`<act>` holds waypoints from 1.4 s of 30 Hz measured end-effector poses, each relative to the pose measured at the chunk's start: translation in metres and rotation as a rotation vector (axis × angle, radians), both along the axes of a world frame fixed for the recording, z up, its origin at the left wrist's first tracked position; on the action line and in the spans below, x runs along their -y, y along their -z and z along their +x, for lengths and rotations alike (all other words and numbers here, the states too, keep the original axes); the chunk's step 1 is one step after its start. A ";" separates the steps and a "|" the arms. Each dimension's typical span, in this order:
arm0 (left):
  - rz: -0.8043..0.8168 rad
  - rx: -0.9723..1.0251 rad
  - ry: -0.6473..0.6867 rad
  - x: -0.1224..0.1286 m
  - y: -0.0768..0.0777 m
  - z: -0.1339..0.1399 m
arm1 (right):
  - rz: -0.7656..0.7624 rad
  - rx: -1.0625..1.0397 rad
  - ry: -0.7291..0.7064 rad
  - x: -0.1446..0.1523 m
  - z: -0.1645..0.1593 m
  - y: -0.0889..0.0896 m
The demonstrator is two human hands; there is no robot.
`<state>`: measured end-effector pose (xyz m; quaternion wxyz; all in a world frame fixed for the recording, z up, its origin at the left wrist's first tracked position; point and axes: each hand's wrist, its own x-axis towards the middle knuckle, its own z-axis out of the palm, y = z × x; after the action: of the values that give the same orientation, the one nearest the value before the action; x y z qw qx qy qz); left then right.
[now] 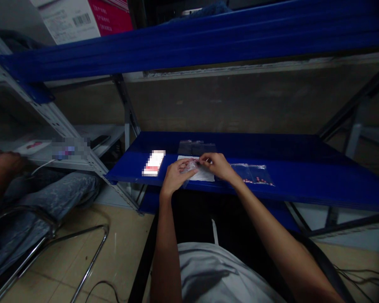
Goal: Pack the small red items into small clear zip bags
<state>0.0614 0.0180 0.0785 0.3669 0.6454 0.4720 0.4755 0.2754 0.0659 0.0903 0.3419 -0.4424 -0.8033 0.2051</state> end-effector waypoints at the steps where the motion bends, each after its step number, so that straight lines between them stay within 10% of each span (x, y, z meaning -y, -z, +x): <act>1: -0.006 0.002 -0.014 0.000 0.000 -0.001 | 0.019 0.070 0.014 -0.003 -0.001 0.008; 8: -0.018 0.029 -0.049 0.000 0.001 -0.003 | 0.067 0.231 0.062 -0.007 -0.008 0.042; 22: -0.042 0.096 -0.041 -0.002 0.005 -0.005 | 0.045 0.287 0.032 -0.013 -0.017 0.042; 32: -0.019 0.103 0.052 -0.003 0.006 -0.002 | -0.031 -0.206 -0.031 0.002 -0.012 0.006; 42: -0.028 0.207 0.122 -0.003 0.008 0.006 | 0.005 -0.056 -0.150 0.007 -0.015 -0.014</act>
<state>0.0673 0.0212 0.0710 0.4510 0.6152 0.3979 0.5098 0.2601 0.0594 0.1046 0.3490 -0.3741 -0.8248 0.2406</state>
